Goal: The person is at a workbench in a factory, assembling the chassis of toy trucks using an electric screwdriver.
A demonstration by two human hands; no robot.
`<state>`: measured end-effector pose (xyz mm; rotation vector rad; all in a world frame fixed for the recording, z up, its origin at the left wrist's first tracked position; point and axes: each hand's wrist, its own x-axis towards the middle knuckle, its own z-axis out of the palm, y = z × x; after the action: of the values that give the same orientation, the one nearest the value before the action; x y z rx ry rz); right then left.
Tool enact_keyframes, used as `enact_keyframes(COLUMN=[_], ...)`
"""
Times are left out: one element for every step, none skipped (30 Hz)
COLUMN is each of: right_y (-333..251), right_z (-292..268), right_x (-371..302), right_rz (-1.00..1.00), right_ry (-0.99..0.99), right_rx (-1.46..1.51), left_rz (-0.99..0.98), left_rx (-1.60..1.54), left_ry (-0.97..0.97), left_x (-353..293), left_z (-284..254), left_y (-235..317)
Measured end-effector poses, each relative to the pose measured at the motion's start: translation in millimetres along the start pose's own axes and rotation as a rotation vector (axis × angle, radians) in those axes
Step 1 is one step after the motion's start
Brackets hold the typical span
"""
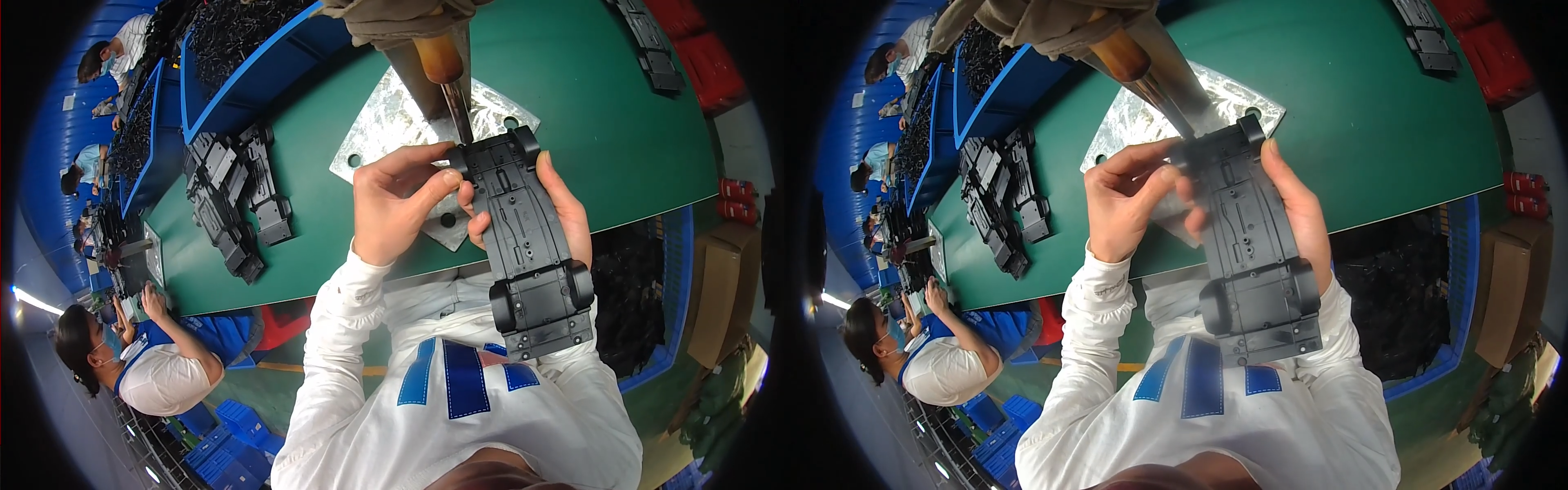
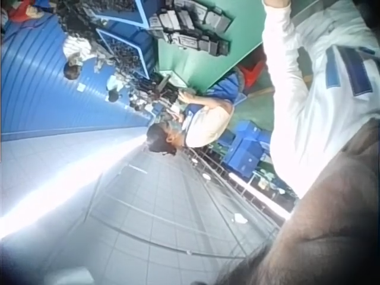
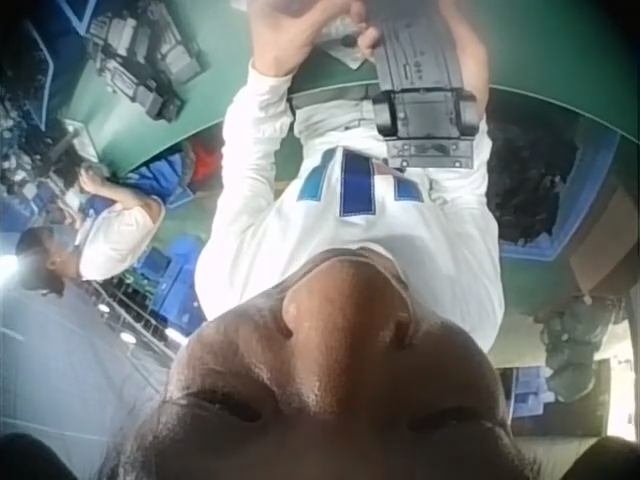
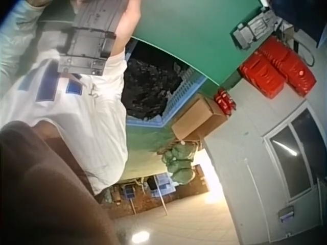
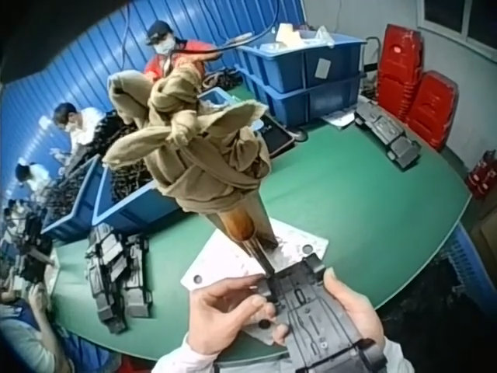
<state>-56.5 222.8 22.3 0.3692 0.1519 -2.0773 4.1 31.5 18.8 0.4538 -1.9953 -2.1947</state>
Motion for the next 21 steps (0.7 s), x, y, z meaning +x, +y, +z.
enact_keyframes(right_y=[-0.5, -0.7, -1.5, -2.1, -2.8, -3.1, -3.1, -2.2, -1.3, -0.7, -0.8, -0.8, -1.0, -1.3, -1.0, -0.9, -0.8, -0.4, 0.2, 0.8, 0.8], right_z=[0.4, -0.4, -1.1, -1.8, -2.3, -3.0, -3.4, -2.4, -0.4, 0.7, 0.4, 0.1, -0.3, -0.5, -1.1, -1.3, -1.3, -1.0, -0.5, 0.9, 1.2], right_x=[0.2, 0.3, 0.7, 1.2, 1.8, 2.1, 2.1, 2.0, 1.8, 1.5, 1.0, 0.7, 0.7, 0.9, 0.7, 0.3, -0.6, -1.0, -1.3, -1.5, -0.9], right_rz=[-0.001, 0.0, 0.007, 0.013, 0.014, 0.006, -0.001, 0.0, -0.004, -0.007, -0.008, 0.002, 0.012, 0.011, 0.008, 0.004, 0.005, 0.003, 0.0, 0.0, -0.006], right_ry=[0.003, 0.005, 0.002, -0.001, -0.001, -0.005, -0.01, -0.009, 0.0, 0.008, 0.008, 0.007, 0.005, 0.004, -0.002, -0.009, -0.01, 0.007, 0.024, 0.021, 0.023], right_rx=[-0.003, -0.002, 0.005, 0.012, 0.012, -0.017, -0.046, -0.046, -0.04, -0.035, -0.036, -0.021, -0.006, -0.007, 0.001, 0.008, 0.007, -0.001, -0.009, -0.012, 0.002], left_rz=[-0.007, -0.009, -0.006, -0.003, -0.004, -0.007, -0.011, -0.011, -0.012, -0.013, -0.013, 0.001, 0.015, 0.016, -0.009, -0.034, -0.032, -0.008, 0.016, 0.02, 0.012], left_rx=[-0.014, -0.014, -0.01, -0.006, -0.006, -0.001, 0.003, 0.004, -0.005, -0.014, -0.015, -0.007, 0.001, 0.001, -0.045, -0.092, -0.092, -0.047, -0.002, -0.001, -0.019], left_ry=[0.008, 0.008, 0.003, -0.002, -0.002, 0.003, 0.008, 0.008, 0.009, 0.01, 0.01, -0.003, -0.016, -0.017, -0.027, -0.037, -0.037, -0.023, -0.009, -0.009, -0.012], left_x=[0.2, 0.1, 0.7, 1.4, 2.3, 2.7, 2.7, 1.8, 1.2, 0.8, 0.7, 0.7, 0.7, 1.0, 0.4, -0.1, -0.6, -0.7, -0.6, -0.6, 0.0], left_z=[0.6, 0.9, 0.9, 0.8, 0.8, 0.9, 1.0, 0.7, 0.7, 0.7, 0.5, -0.1, -0.3, 0.4, 1.5, 2.3, 2.3, 1.4, 0.9, 1.5, 2.3], left_y=[0.7, 0.7, 1.0, 1.2, 1.3, 1.3, 1.2, 1.3, 1.4, 1.5, 1.0, 0.4, 0.3, 2.0, 4.9, 6.5, 5.0, 2.3, 1.2, 2.2, 2.1])
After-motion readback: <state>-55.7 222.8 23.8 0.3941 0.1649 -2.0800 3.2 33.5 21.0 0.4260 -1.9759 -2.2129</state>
